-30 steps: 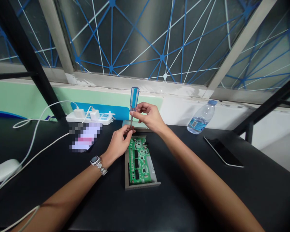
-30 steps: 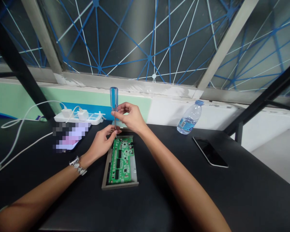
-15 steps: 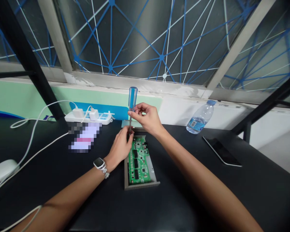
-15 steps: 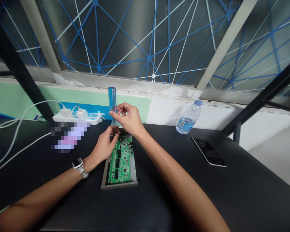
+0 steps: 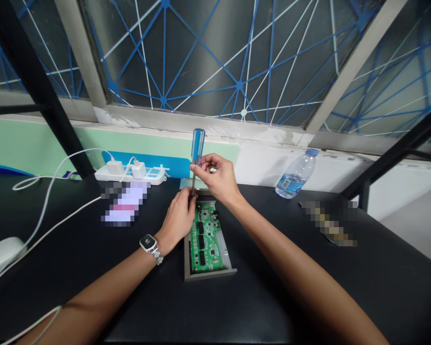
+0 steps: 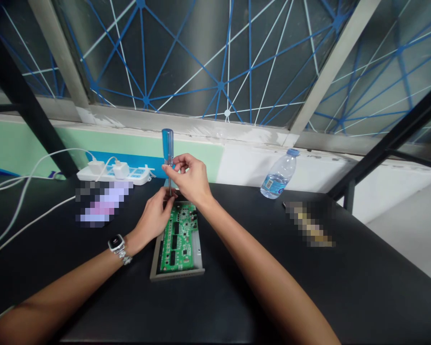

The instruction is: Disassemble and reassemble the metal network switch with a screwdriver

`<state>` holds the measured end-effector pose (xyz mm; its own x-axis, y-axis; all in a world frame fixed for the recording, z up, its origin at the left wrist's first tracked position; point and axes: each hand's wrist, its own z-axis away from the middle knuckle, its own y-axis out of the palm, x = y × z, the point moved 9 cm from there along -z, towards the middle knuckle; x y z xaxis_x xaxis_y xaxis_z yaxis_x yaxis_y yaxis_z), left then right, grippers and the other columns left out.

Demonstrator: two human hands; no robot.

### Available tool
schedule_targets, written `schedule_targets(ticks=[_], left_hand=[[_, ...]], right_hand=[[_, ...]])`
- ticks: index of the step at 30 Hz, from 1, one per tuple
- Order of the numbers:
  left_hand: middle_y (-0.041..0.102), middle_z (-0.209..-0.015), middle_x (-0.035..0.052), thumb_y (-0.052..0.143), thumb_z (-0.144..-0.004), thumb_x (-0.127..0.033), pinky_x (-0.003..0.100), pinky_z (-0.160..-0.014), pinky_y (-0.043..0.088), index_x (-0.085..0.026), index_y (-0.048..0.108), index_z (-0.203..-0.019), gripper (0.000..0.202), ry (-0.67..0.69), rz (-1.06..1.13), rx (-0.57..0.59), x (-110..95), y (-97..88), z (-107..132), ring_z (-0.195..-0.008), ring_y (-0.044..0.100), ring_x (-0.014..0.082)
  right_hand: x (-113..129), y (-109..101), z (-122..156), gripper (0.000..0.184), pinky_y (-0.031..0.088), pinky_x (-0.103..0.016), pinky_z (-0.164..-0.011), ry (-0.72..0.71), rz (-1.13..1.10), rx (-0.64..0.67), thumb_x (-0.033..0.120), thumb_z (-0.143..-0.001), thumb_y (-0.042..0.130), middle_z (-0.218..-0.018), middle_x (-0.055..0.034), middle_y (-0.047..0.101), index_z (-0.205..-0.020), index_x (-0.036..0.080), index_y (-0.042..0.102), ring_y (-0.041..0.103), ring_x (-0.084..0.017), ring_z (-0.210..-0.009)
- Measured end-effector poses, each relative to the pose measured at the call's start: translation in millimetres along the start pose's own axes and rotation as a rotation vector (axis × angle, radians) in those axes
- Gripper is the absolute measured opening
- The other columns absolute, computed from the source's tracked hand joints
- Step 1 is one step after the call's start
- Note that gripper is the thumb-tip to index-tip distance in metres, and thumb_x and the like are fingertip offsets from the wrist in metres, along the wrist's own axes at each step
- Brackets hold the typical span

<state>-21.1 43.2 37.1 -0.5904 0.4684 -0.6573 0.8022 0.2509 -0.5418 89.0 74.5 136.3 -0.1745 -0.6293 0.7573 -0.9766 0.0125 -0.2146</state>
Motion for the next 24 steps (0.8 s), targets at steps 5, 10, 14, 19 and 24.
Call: schedule_targets(ticks=[5, 10, 14, 19, 24], left_hand=[[0.067, -0.103, 0.0102, 0.044, -0.097, -0.026, 0.038, -0.083, 0.051, -0.019, 0.055, -0.105, 0.015, 0.077, -0.035, 0.046, -11, -8.2, -5, -0.094, 0.066, 0.0251], [0.072, -0.094, 0.0051, 0.046, -0.097, -0.027, 0.032, -0.077, 0.052, -0.020, 0.062, -0.103, 0.019, 0.104, 0.066, 0.137, -12, -19.6, -14, -0.085, 0.069, 0.0209], [0.074, -0.095, 0.0038, 0.051, -0.095, -0.027, 0.029, -0.079, 0.053, -0.019, 0.064, -0.103, 0.018, 0.070, 0.187, 0.184, -6, -22.4, -18, -0.088, 0.070, 0.0196], [0.074, -0.092, 0.0045, 0.053, -0.093, -0.031, 0.030, -0.079, 0.054, -0.018, 0.066, -0.098, 0.019, 0.060, 0.207, 0.221, -9, -28.9, -24, -0.087, 0.070, 0.0198], [0.074, -0.092, 0.0055, 0.058, -0.089, -0.035, 0.031, -0.077, 0.053, -0.017, 0.068, -0.097, 0.022, 0.063, 0.156, 0.263, -7, -44.0, -30, -0.084, 0.068, 0.0193]], right_hand=[[-1, 0, -3, 0.024, 0.043, -0.027, -0.063, -0.006, -0.025, 0.020, 0.034, -0.077, 0.073, -0.068, 0.0030, 0.053, -0.083, 0.018, 0.057, 0.048, -0.011, -0.063], [0, -1, -5, 0.027, 0.046, -0.026, -0.060, 0.005, -0.049, 0.080, 0.036, -0.077, 0.074, -0.074, 0.0013, 0.058, -0.082, 0.018, 0.055, 0.056, -0.011, -0.063], [-7, 4, -3, 0.035, 0.047, -0.025, -0.050, 0.123, -0.123, 0.164, 0.042, -0.075, 0.075, -0.079, -0.0002, 0.063, -0.087, 0.019, 0.052, 0.065, -0.013, -0.058], [3, 6, -2, 0.037, 0.051, -0.026, -0.049, 0.118, -0.190, 0.178, 0.044, -0.076, 0.074, -0.073, 0.0011, 0.063, -0.089, 0.020, 0.049, 0.069, -0.017, -0.060], [11, 6, -2, 0.037, 0.054, -0.026, -0.053, 0.122, -0.228, 0.158, 0.044, -0.079, 0.071, -0.081, 0.0008, 0.063, -0.092, 0.023, 0.042, 0.068, -0.014, -0.061]])
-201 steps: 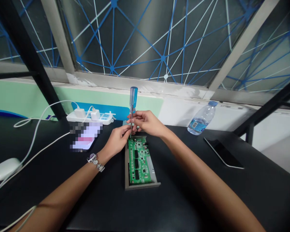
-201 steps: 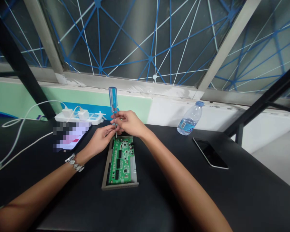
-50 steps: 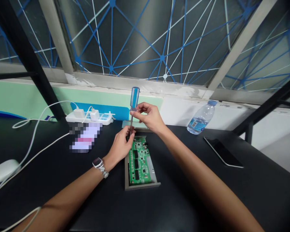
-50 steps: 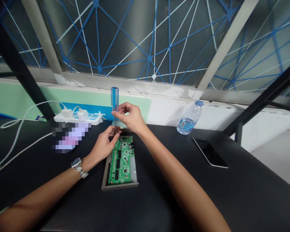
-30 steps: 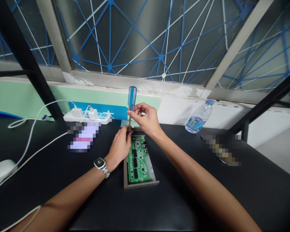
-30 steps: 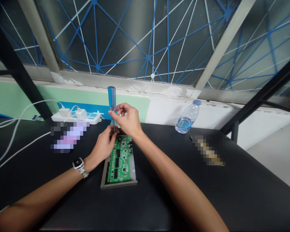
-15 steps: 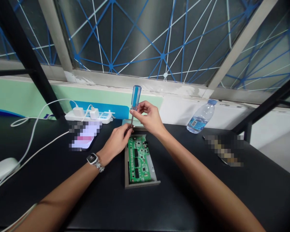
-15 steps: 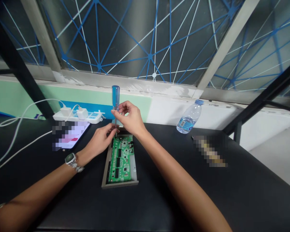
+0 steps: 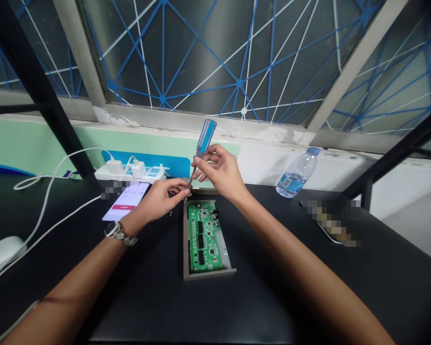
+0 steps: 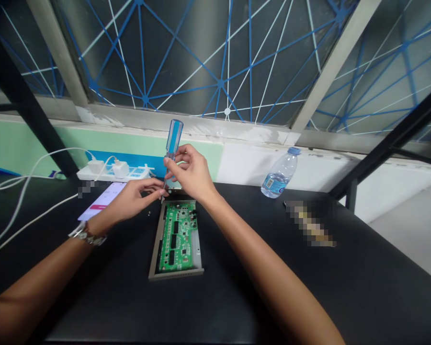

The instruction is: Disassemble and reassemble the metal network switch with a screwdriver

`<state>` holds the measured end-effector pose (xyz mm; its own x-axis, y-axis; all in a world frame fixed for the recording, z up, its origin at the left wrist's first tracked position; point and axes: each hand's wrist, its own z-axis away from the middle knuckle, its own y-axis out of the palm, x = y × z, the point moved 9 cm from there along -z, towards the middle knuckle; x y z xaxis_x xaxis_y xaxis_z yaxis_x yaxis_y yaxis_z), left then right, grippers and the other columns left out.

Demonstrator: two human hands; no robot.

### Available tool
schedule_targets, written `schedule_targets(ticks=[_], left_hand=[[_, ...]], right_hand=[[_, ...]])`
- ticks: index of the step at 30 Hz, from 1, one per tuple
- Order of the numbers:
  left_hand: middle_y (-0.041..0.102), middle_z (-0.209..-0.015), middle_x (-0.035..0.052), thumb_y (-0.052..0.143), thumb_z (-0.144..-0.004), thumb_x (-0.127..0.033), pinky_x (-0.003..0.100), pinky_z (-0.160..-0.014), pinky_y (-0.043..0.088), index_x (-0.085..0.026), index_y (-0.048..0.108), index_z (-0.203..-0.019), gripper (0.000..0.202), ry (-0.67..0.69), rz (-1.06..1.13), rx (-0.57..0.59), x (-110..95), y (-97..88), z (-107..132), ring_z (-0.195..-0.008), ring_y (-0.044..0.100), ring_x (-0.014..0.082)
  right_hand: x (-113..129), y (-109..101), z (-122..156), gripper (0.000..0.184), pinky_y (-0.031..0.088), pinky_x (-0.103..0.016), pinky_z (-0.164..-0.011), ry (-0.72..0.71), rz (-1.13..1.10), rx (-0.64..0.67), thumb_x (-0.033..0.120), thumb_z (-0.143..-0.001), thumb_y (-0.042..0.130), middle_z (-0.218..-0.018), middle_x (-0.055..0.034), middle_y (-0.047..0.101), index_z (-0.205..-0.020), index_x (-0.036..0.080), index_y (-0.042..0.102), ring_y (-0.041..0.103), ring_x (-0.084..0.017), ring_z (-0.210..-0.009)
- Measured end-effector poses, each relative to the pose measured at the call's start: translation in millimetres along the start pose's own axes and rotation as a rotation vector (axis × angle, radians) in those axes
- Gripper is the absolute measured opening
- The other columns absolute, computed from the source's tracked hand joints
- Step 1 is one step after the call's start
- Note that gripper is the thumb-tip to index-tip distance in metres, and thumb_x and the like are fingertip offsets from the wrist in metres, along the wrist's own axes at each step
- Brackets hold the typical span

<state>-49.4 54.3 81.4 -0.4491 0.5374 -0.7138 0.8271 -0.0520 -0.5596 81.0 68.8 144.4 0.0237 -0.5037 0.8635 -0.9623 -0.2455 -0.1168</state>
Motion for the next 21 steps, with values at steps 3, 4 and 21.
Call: schedule_targets(ticks=[3, 4, 21], left_hand=[[0.074, -0.089, 0.0054, 0.060, -0.087, -0.035, 0.030, -0.074, 0.053, -0.017, 0.069, -0.096, 0.022, -0.011, -0.026, 0.047, 3, -5.2, 0, -0.079, 0.068, 0.0183], [0.074, -0.086, 0.0051, 0.060, -0.086, -0.034, 0.030, -0.073, 0.052, -0.017, 0.069, -0.094, 0.021, -0.019, -0.027, 0.066, 4, -5.5, 0, -0.077, 0.067, 0.0179], [0.064, -0.056, 0.0009, 0.058, -0.068, -0.024, 0.025, -0.052, 0.038, -0.020, 0.063, -0.063, 0.008, -0.321, -0.384, 0.344, 64, 7.3, 22, -0.054, 0.058, 0.0163]], right_hand=[[-5, 3, 1, 0.032, 0.054, -0.027, -0.055, 0.014, -0.027, 0.000, 0.039, -0.084, 0.065, -0.084, 0.0004, 0.063, -0.093, 0.024, 0.038, 0.067, -0.012, -0.060], [-9, 5, 1, 0.029, 0.054, -0.027, -0.056, 0.017, -0.032, 0.006, 0.037, -0.085, 0.062, -0.085, 0.0004, 0.062, -0.092, 0.024, 0.038, 0.067, -0.012, -0.060], [-11, -7, 0, 0.016, 0.051, -0.030, -0.054, -0.018, 0.067, -0.045, 0.034, -0.093, 0.053, -0.079, 0.0009, 0.059, -0.097, 0.025, 0.040, 0.060, -0.010, -0.053]])
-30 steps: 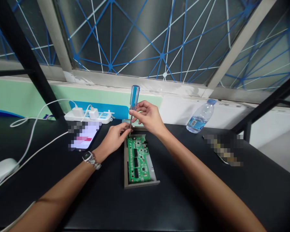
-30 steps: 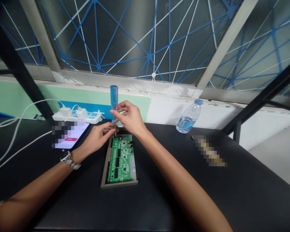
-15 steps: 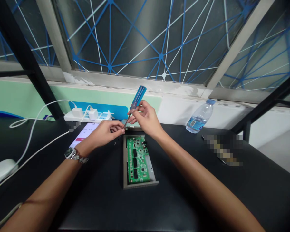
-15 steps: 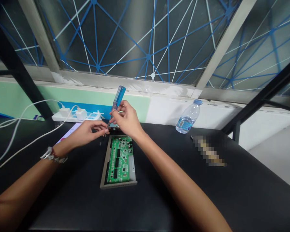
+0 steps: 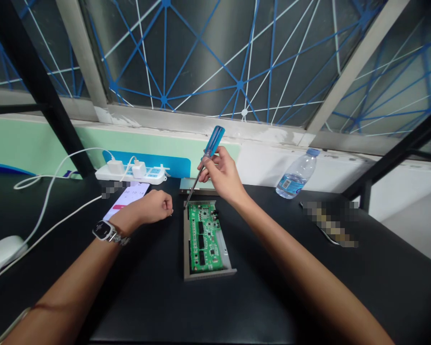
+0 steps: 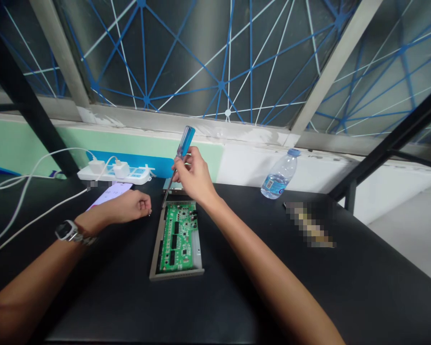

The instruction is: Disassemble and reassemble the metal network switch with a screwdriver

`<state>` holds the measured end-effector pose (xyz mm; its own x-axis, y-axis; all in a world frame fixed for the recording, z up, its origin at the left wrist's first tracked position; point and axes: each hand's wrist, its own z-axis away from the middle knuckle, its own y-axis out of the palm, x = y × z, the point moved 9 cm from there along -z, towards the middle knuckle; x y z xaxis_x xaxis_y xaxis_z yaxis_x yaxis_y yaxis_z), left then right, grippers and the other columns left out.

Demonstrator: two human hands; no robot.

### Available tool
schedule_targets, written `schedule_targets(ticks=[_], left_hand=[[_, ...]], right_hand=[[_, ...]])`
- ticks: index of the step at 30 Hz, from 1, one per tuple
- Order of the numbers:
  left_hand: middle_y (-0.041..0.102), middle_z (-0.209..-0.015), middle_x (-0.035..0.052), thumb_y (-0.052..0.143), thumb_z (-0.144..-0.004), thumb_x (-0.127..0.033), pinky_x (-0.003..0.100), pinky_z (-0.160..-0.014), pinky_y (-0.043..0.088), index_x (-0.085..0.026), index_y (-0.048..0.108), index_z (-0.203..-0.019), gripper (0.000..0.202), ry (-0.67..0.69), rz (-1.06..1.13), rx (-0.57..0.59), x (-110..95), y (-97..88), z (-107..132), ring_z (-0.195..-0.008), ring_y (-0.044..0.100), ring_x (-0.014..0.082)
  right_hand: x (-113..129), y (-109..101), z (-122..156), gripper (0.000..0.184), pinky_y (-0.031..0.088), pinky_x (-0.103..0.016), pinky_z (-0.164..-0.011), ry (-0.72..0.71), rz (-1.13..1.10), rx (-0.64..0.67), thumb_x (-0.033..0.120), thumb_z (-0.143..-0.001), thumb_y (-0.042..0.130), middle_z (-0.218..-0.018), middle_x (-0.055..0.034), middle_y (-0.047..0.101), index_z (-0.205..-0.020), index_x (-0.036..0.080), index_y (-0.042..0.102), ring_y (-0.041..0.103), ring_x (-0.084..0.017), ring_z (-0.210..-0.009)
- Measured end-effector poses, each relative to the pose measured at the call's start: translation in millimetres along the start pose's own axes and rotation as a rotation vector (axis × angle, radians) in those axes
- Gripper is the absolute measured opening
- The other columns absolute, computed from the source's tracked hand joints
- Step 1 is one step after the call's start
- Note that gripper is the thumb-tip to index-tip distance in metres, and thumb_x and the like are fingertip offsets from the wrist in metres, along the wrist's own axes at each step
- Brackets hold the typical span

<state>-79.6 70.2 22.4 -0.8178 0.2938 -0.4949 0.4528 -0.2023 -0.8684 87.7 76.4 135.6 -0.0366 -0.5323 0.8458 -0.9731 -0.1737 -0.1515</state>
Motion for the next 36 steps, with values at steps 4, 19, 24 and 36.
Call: schedule_targets(ticks=[4, 19, 24, 36], left_hand=[[0.060, -0.058, -0.0001, 0.056, -0.073, -0.023, 0.026, -0.055, 0.038, -0.019, 0.061, -0.069, 0.008, 0.064, 0.054, -0.036, -15, -5.1, 1, -0.055, 0.056, 0.0161], [0.049, -0.084, 0.0016, 0.032, -0.098, -0.037, 0.032, -0.078, 0.043, -0.022, 0.045, -0.080, 0.026, 0.243, 0.185, -0.187, -57, 0.9, 2, -0.079, 0.048, 0.0182], [0.049, -0.084, 0.0016, 0.033, -0.098, -0.036, 0.033, -0.078, 0.044, -0.022, 0.046, -0.082, 0.026, 0.252, 0.196, -0.169, -53, 4.2, 0, -0.079, 0.048, 0.0183], [0.054, -0.092, 0.0036, 0.045, -0.093, -0.034, 0.035, -0.082, 0.045, -0.020, 0.055, -0.090, 0.018, 0.288, 0.182, -0.125, -58, 7.1, 1, -0.083, 0.053, 0.0182]], right_hand=[[0, -6, -2, 0.015, 0.050, -0.028, -0.051, 0.016, 0.012, -0.028, 0.034, -0.093, 0.051, -0.078, 0.0013, 0.059, -0.097, 0.025, 0.039, 0.059, -0.010, -0.051], [-14, -43, 0, 0.023, 0.045, -0.025, -0.038, 0.100, 0.050, -0.253, 0.040, -0.095, 0.042, -0.073, 0.0042, 0.056, -0.099, 0.028, 0.023, 0.055, -0.010, -0.040], [-13, -45, 0, 0.023, 0.046, -0.026, -0.039, 0.091, 0.047, -0.260, 0.038, -0.094, 0.043, -0.073, 0.0043, 0.056, -0.099, 0.028, 0.023, 0.056, -0.011, -0.040], [-12, -47, -1, 0.022, 0.045, -0.027, -0.037, 0.075, 0.053, -0.258, 0.039, -0.093, 0.043, -0.074, 0.0038, 0.055, -0.100, 0.028, 0.025, 0.055, -0.011, -0.040]])
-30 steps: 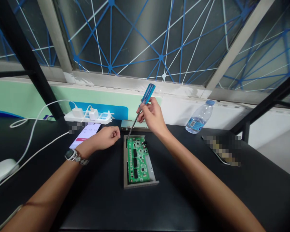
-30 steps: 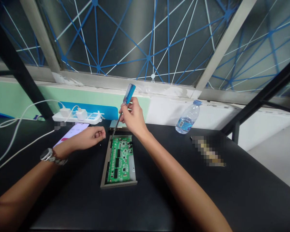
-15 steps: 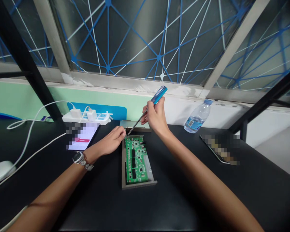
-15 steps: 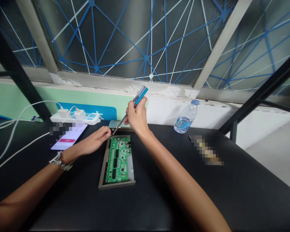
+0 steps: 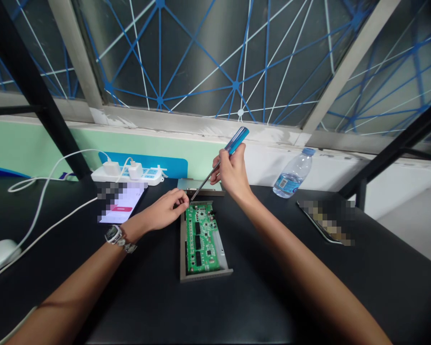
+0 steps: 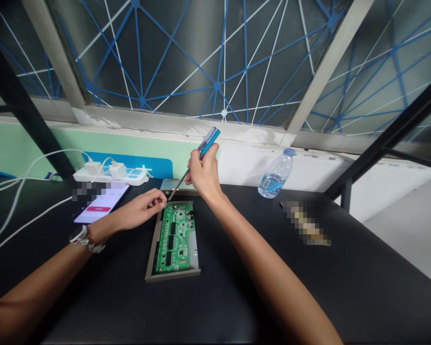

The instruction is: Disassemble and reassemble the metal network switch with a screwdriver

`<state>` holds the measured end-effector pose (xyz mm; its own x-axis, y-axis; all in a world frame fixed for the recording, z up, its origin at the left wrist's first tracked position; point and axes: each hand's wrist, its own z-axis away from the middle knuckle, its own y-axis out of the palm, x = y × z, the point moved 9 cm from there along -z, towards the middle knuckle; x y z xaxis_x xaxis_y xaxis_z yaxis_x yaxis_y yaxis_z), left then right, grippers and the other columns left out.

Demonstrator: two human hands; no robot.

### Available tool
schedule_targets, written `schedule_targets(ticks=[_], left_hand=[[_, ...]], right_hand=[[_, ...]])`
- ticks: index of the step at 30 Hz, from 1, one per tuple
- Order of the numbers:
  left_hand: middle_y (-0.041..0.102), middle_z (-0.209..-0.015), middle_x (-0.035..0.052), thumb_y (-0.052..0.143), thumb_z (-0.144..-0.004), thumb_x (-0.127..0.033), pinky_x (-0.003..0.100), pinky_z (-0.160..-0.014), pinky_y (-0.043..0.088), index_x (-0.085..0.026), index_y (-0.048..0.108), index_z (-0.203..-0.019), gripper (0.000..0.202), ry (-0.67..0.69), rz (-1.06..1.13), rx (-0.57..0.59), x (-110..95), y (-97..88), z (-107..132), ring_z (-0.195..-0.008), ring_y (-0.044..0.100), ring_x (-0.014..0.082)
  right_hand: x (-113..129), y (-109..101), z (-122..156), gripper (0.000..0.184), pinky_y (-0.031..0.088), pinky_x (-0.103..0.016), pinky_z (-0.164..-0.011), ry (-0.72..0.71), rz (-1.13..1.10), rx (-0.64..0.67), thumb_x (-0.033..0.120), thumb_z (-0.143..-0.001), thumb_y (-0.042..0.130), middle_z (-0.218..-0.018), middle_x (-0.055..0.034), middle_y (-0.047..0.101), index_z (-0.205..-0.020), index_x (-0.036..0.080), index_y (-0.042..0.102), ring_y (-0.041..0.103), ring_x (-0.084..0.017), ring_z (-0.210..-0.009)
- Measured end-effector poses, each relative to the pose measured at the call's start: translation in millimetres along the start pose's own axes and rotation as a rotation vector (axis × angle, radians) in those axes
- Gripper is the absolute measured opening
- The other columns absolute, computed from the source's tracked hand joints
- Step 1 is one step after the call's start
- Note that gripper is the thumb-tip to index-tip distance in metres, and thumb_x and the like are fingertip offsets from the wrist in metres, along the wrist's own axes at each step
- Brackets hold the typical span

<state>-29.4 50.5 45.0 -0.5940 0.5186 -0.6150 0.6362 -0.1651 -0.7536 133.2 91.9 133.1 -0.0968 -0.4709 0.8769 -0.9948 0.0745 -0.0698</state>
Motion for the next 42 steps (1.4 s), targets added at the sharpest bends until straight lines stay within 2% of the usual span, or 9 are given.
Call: schedule_targets(ticks=[4, 14, 24, 34, 39, 42], left_hand=[[0.057, -0.089, 0.0032, 0.055, -0.088, -0.033, 0.032, -0.078, 0.046, -0.019, 0.060, -0.087, 0.015, 0.046, 0.017, -0.037, -5, -3.1, -1, -0.081, 0.056, 0.0175], [0.061, -0.088, 0.0032, 0.055, -0.091, -0.029, 0.030, -0.076, 0.045, -0.018, 0.064, -0.086, 0.016, 0.083, -0.023, -0.066, -13, -4.0, 0, -0.081, 0.058, 0.0171], [0.061, -0.090, 0.0029, 0.053, -0.094, -0.030, 0.031, -0.075, 0.043, -0.019, 0.064, -0.087, 0.017, 0.110, -0.097, -0.105, -20, 4.1, -2, -0.085, 0.058, 0.0183], [0.065, -0.091, 0.0047, 0.058, -0.092, -0.029, 0.034, -0.080, 0.045, -0.019, 0.065, -0.086, 0.014, 0.086, -0.172, -0.163, -23, 8.9, -8, -0.089, 0.060, 0.0216], [0.065, -0.091, 0.0054, 0.060, -0.090, -0.029, 0.032, -0.077, 0.047, -0.018, 0.068, -0.085, 0.014, 0.076, -0.177, -0.170, -28, 10.7, -18, -0.086, 0.062, 0.0211], [0.066, -0.089, 0.0054, 0.061, -0.089, -0.028, 0.032, -0.076, 0.047, -0.018, 0.069, -0.085, 0.014, 0.094, -0.190, -0.137, -32, 15.4, -24, -0.083, 0.063, 0.0203]], right_hand=[[1, 1, 1, 0.021, 0.045, -0.026, -0.037, 0.002, 0.002, 0.006, 0.036, -0.094, 0.042, -0.073, 0.0042, 0.055, -0.098, 0.028, 0.024, 0.054, -0.011, -0.039], [13, 0, 4, 0.020, 0.043, -0.024, -0.036, -0.053, 0.036, 0.006, 0.036, -0.095, 0.040, -0.071, 0.0061, 0.054, -0.094, 0.028, 0.022, 0.054, -0.011, -0.037], [33, 8, 11, 0.020, 0.042, -0.026, -0.038, -0.134, 0.167, 0.099, 0.038, -0.098, 0.042, -0.074, 0.0033, 0.058, -0.100, 0.028, 0.025, 0.054, -0.011, -0.040], [53, 18, 16, 0.022, 0.047, -0.032, -0.043, -0.202, 0.273, 0.275, 0.041, -0.099, 0.044, -0.077, -0.0006, 0.061, -0.109, 0.027, 0.031, 0.058, -0.015, -0.046], [56, 13, 13, 0.026, 0.047, -0.032, -0.043, -0.218, 0.320, 0.263, 0.044, -0.098, 0.047, -0.075, -0.0003, 0.060, -0.109, 0.026, 0.031, 0.060, -0.016, -0.046], [56, 10, 12, 0.028, 0.047, -0.032, -0.044, -0.227, 0.349, 0.249, 0.044, -0.096, 0.050, -0.073, 0.0002, 0.059, -0.107, 0.026, 0.032, 0.059, -0.016, -0.044]])
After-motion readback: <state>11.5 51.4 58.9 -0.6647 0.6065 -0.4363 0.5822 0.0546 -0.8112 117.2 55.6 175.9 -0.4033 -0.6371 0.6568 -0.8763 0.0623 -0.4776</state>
